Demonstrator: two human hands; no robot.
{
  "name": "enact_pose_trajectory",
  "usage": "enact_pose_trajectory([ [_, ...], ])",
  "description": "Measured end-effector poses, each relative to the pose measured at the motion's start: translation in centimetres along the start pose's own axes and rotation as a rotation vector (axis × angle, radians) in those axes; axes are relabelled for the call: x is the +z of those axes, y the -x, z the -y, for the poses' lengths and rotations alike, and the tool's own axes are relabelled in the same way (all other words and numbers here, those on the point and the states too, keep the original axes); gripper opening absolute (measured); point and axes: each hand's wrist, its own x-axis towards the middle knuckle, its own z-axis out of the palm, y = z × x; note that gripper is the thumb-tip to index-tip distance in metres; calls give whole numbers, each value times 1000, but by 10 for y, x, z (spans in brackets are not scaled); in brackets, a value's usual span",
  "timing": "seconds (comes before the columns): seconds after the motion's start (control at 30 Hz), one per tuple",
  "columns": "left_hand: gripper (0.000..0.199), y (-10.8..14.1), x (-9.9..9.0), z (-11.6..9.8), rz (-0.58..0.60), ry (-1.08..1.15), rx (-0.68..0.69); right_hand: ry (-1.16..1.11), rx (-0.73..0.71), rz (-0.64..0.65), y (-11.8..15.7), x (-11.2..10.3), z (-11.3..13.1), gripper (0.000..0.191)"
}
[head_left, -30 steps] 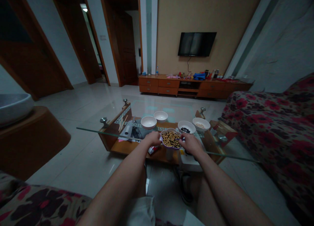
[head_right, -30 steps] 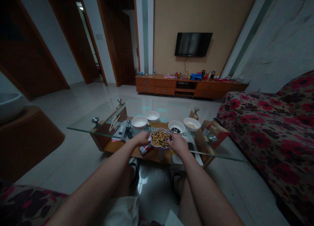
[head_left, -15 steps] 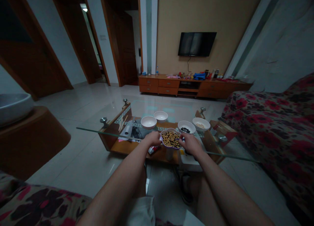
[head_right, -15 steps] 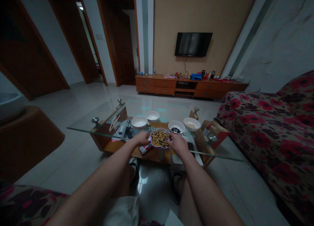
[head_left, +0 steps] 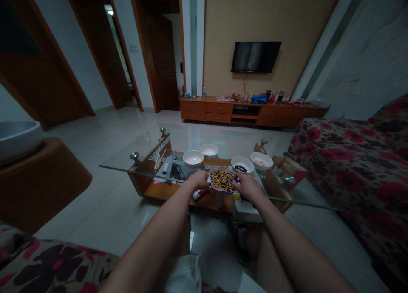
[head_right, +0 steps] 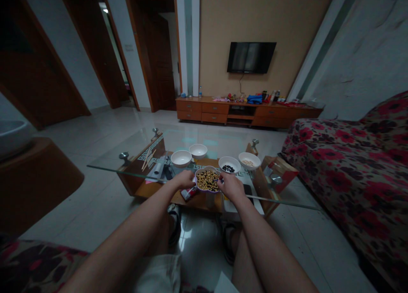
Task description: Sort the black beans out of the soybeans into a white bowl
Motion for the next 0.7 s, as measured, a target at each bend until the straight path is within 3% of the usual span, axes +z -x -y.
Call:
enact_pose_trajectory([
  [0.7, 25, -1, 1, 1, -8, -1, 14, -43, -37, -45, -2, 4, -3, 23],
])
